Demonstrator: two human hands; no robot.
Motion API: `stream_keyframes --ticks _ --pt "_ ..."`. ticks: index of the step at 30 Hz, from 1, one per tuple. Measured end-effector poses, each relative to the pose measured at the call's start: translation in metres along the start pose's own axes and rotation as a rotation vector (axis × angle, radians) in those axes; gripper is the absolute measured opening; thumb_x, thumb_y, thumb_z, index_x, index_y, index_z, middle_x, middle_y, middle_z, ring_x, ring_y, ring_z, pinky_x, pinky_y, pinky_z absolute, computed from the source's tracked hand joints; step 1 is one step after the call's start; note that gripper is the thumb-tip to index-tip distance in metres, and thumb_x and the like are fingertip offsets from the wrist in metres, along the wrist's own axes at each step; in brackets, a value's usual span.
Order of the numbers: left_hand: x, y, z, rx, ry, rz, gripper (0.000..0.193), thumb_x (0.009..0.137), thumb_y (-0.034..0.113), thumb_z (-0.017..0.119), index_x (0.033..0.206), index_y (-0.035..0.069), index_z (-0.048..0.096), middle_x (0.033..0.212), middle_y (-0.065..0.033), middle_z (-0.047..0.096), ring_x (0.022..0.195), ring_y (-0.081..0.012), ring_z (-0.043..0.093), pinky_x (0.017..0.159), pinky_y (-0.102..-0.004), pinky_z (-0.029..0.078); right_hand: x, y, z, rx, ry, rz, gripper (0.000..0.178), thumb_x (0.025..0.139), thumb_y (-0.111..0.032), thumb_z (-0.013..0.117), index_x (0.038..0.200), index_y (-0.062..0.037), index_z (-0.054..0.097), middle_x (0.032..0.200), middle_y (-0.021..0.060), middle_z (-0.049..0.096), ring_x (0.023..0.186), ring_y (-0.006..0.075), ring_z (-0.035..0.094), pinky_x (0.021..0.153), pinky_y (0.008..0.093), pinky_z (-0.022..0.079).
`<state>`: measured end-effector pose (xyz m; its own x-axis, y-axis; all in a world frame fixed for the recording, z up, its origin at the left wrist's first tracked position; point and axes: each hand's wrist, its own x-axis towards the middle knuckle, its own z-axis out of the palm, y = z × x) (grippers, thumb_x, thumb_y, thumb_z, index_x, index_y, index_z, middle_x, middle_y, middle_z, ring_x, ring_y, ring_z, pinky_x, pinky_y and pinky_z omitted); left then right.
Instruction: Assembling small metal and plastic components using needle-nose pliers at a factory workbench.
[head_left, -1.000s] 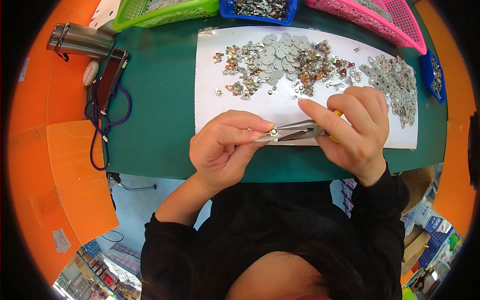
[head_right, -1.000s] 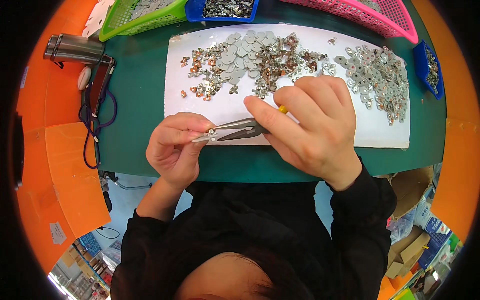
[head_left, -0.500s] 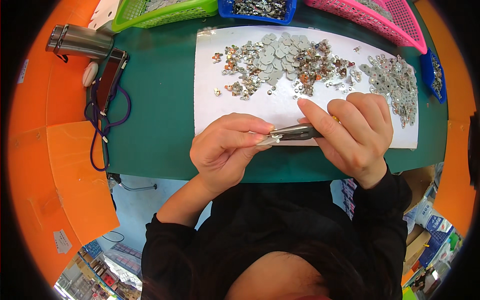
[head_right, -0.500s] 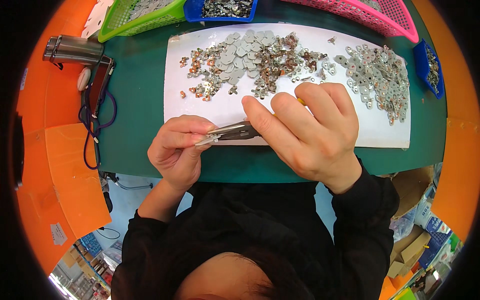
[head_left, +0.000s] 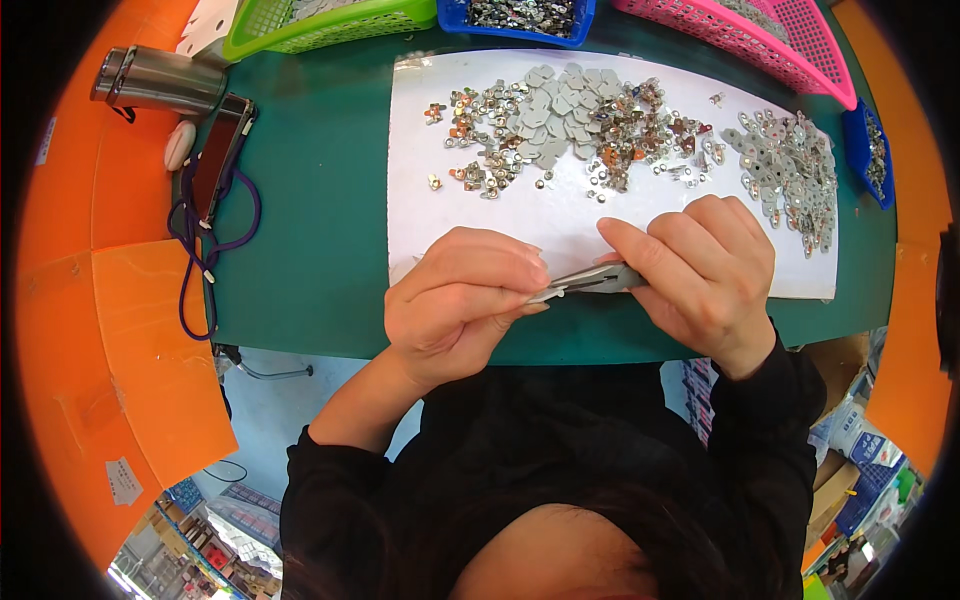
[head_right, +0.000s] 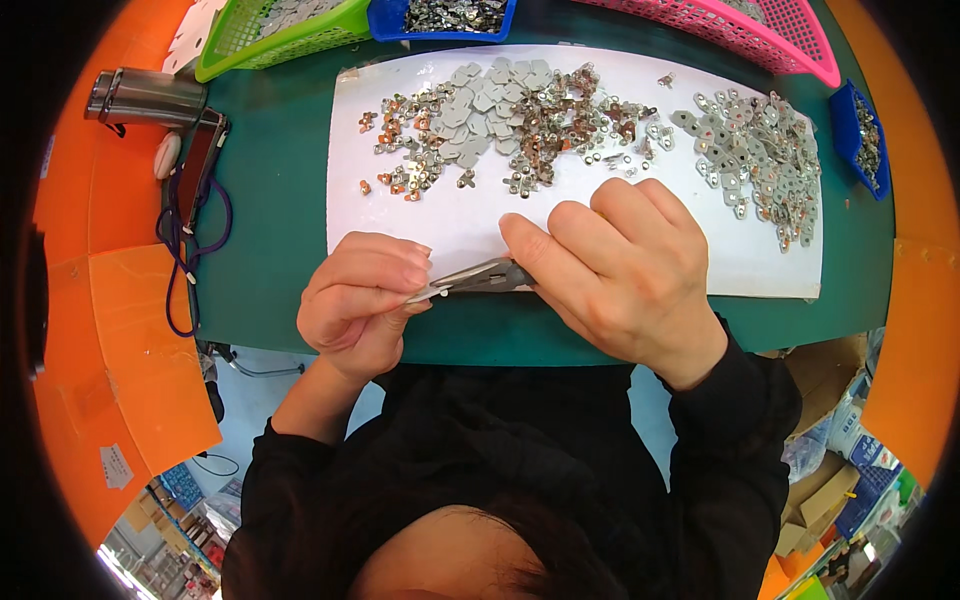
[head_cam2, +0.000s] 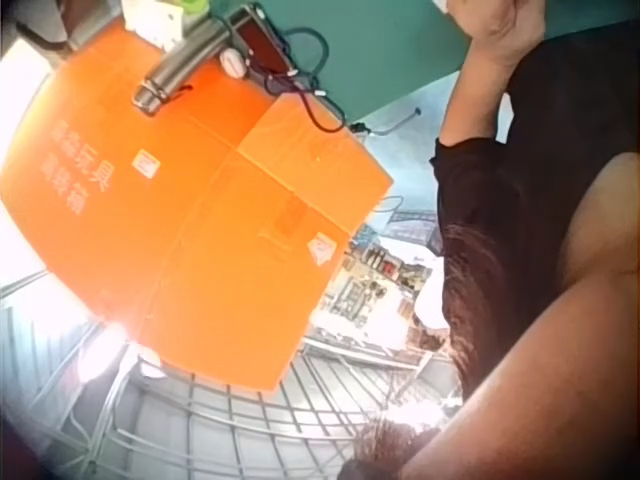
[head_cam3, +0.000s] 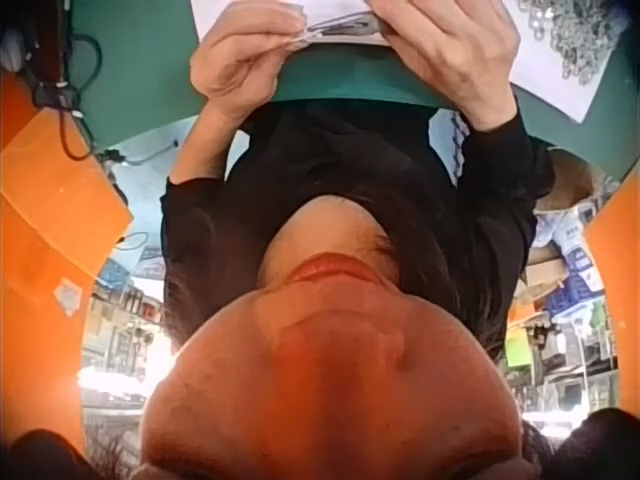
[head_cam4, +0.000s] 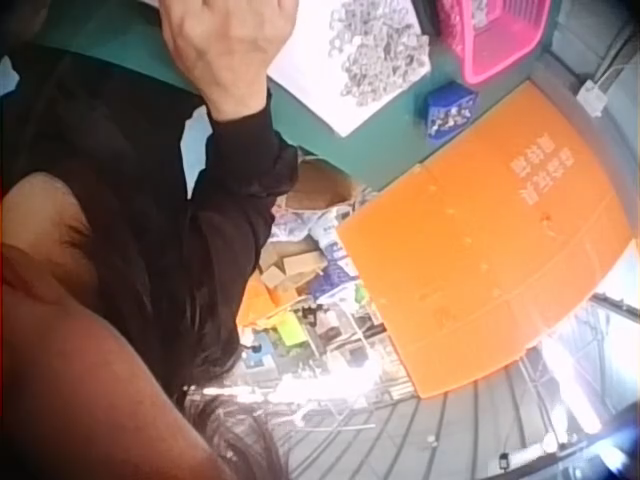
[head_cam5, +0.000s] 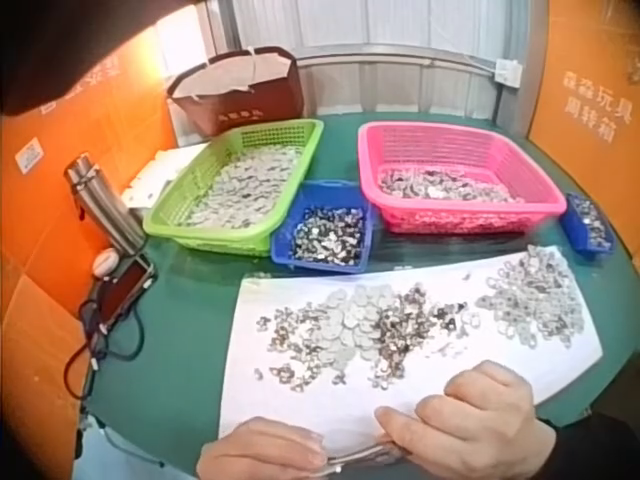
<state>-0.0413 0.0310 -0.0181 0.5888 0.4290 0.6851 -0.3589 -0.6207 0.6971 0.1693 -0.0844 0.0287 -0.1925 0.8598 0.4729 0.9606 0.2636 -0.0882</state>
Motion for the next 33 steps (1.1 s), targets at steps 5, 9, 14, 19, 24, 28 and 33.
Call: stream_keyframes --ticks 5,9,14,19,24,28,33 --pt "-0.0014 0.0024 0.0029 -0.034 0.013 -0.045 0.023 0.074 -0.010 0.078 0.089 -0.001 0.064 0.098 -0.0147 0.071 0.089 -0.0297 0.070 0.074 -0.0353 0.059 -0.0025 0.0034 0.0015 0.126 -0.026 0.018 0.040 0.059 -0.013 0.076 0.099 -0.0110 0.075 0.074 0.0000 0.057 0.066 0.0190 0.053 0.057 0.0329 0.040" --pt "-0.0027 0.0013 0.0066 0.006 0.019 -0.084 0.026 0.074 -0.009 0.078 0.095 -0.001 0.065 0.097 -0.0153 0.071 0.087 -0.0292 0.071 0.072 -0.0348 0.059 -0.0061 0.0022 0.0016 -0.008 0.053 -0.001 0.042 0.057 -0.012 0.075 0.099 -0.0113 0.075 0.074 0.0000 0.056 0.066 0.0196 0.053 0.057 0.0329 0.038" --pt "-0.0049 0.0013 0.0050 0.074 0.002 0.030 0.029 0.076 -0.011 0.074 0.102 -0.001 0.066 0.099 -0.0176 0.071 0.084 -0.0299 0.071 0.071 -0.0347 0.059 -0.0024 0.0002 0.0012 0.027 0.073 0.015 0.038 0.059 -0.015 0.078 0.097 -0.0123 0.076 0.073 0.0000 0.053 0.067 0.0196 0.053 0.057 0.0331 0.037" --pt "-0.0078 0.0011 0.0040 0.039 0.016 0.026 0.029 0.075 -0.012 0.073 0.101 -0.001 0.066 0.099 -0.0178 0.070 0.084 -0.0307 0.071 0.072 -0.0357 0.059 -0.0042 -0.0003 0.0048 0.020 0.104 -0.009 0.032 0.062 -0.015 0.081 0.094 -0.0123 0.075 0.070 -0.0010 0.052 0.065 0.0188 0.052 0.056 0.0328 0.037" --pt "-0.0083 0.0015 0.0034 0.046 0.024 0.038 0.027 0.076 -0.012 0.072 0.100 -0.001 0.067 0.098 -0.0175 0.070 0.085 -0.0312 0.071 0.073 -0.0367 0.060 -0.0039 -0.0007 0.0046 0.057 0.062 -0.001 0.031 0.062 -0.015 0.081 0.092 -0.0117 0.074 0.069 -0.0008 0.052 0.063 0.0188 0.051 0.055 0.0329 0.037" --pt "-0.0068 0.0089 0.0058 0.103 -0.062 0.025 0.018 0.091 -0.008 0.060 0.107 -0.002 0.057 0.096 -0.0230 0.068 0.084 -0.0341 0.070 0.073 -0.0418 0.061 -0.0057 -0.0011 0.0018 0.036 0.047 -0.001 0.029 0.061 -0.011 0.081 0.089 -0.0122 0.073 0.068 -0.0003 0.054 0.062 0.0191 0.051 0.054 0.0330 0.036" --pt "-0.0040 0.0053 0.0100 -0.097 0.054 -0.191 0.013 0.097 -0.008 0.053 0.107 -0.001 0.047 0.095 -0.0240 0.066 0.085 -0.0313 0.070 0.078 -0.0414 0.059 -0.0011 0.0045 -0.0041 0.358 -0.104 0.237 0.024 0.065 -0.007 0.080 0.088 -0.0072 0.071 0.069 0.0039 0.058 0.062 0.0219 0.054 0.055 0.0324 0.039"
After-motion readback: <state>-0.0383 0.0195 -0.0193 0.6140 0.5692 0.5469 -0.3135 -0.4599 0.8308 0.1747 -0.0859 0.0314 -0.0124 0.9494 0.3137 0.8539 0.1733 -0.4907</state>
